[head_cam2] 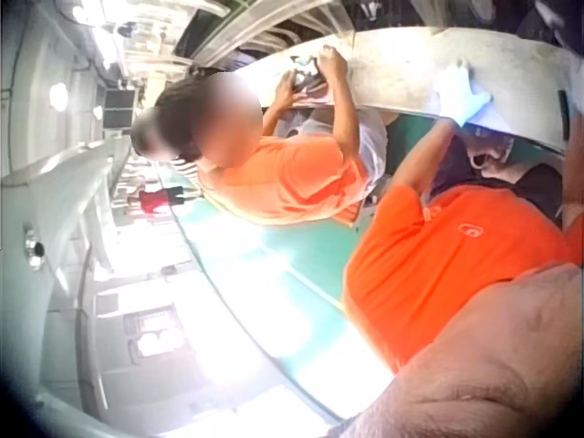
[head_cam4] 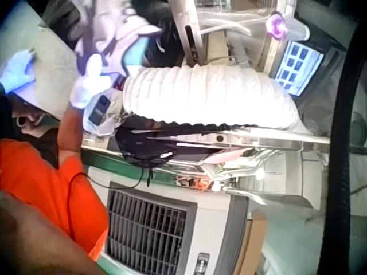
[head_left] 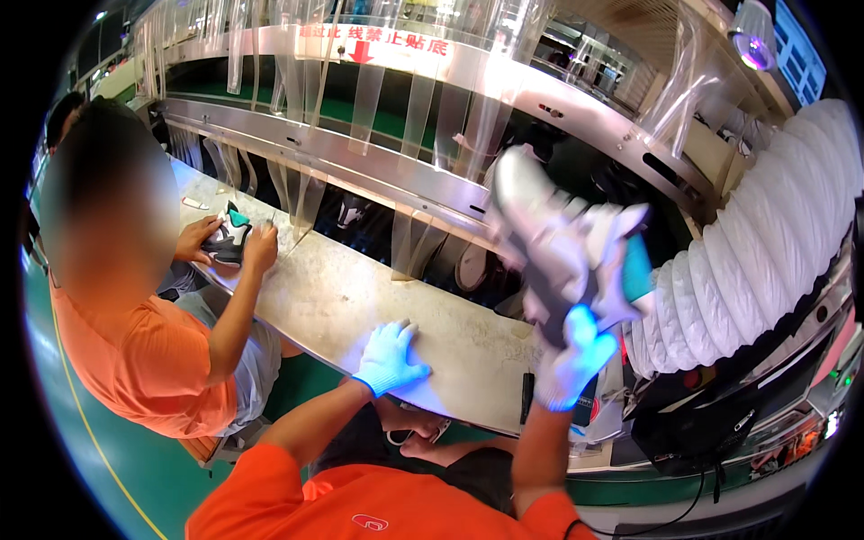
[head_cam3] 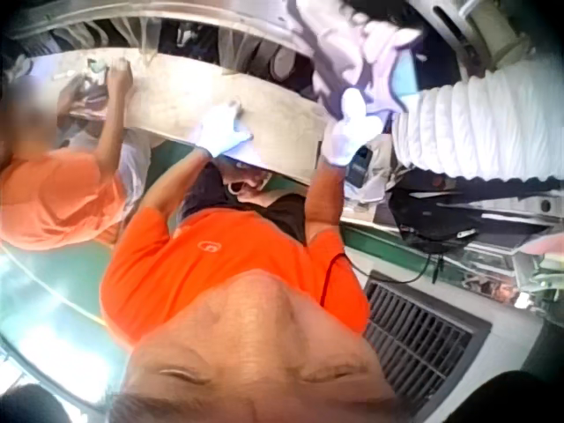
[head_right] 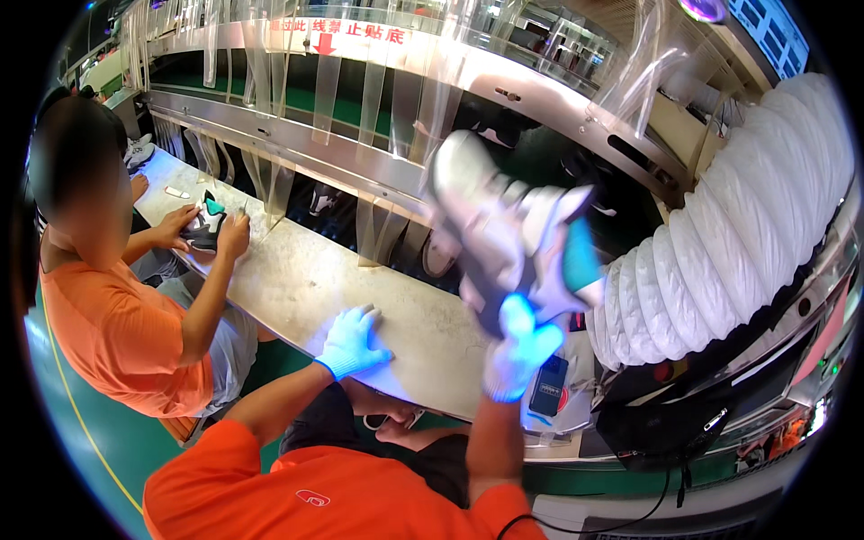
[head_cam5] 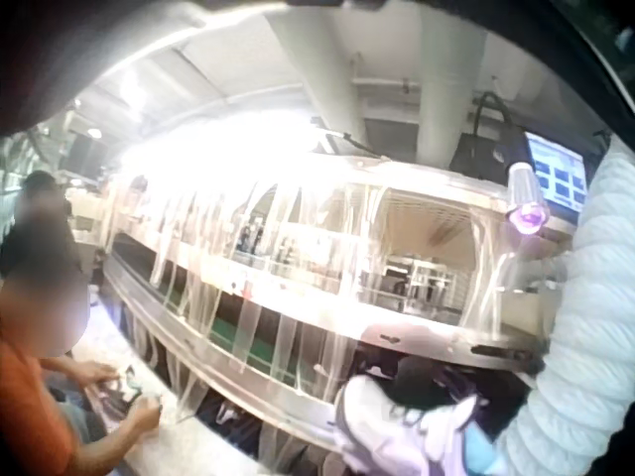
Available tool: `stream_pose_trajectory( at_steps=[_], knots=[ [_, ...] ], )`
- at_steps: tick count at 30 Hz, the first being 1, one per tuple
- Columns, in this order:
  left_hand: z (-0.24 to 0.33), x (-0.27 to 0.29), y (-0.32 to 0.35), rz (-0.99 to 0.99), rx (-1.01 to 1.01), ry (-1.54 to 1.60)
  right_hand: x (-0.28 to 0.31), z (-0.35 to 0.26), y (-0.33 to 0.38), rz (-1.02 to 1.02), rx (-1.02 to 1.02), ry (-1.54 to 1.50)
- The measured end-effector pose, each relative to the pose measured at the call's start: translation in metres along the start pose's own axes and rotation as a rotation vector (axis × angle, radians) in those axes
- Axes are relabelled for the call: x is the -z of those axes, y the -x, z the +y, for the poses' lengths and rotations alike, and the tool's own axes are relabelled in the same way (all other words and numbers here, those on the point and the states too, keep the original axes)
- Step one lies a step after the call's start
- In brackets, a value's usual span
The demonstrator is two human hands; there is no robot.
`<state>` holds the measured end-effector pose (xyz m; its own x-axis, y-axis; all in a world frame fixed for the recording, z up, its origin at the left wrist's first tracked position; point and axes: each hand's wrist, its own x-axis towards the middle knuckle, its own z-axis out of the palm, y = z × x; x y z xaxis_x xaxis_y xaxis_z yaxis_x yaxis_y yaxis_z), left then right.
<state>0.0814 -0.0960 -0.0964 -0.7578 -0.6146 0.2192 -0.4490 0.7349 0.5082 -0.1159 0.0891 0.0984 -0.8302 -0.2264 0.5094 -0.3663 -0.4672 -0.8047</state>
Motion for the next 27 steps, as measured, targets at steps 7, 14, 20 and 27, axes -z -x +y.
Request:
stream_pose_trajectory(
  at_steps=[7, 14, 20, 27],
  knots=[
    [-0.004, 0.003, -0.002, -0.056, -0.037, -0.064, -0.185, -0.081, -0.293, -0.114, 0.739, 0.225],
    [-0.015, 0.008, 0.002, 0.030, -0.003, -0.066, -0.171, 0.021, -0.141, -0.792, 0.447, 0.370],
    [0.000, -0.003, -0.008, 0.032, -0.055, -0.041, 0.025, 0.223, -0.064, -0.960, 0.184, 1.206],
    [-0.002, 0.005, -0.004, 0.024, -0.012, -0.101, 0.126, 0.320, -0.179, -0.593, -0.031, 1.775]
  ],
)
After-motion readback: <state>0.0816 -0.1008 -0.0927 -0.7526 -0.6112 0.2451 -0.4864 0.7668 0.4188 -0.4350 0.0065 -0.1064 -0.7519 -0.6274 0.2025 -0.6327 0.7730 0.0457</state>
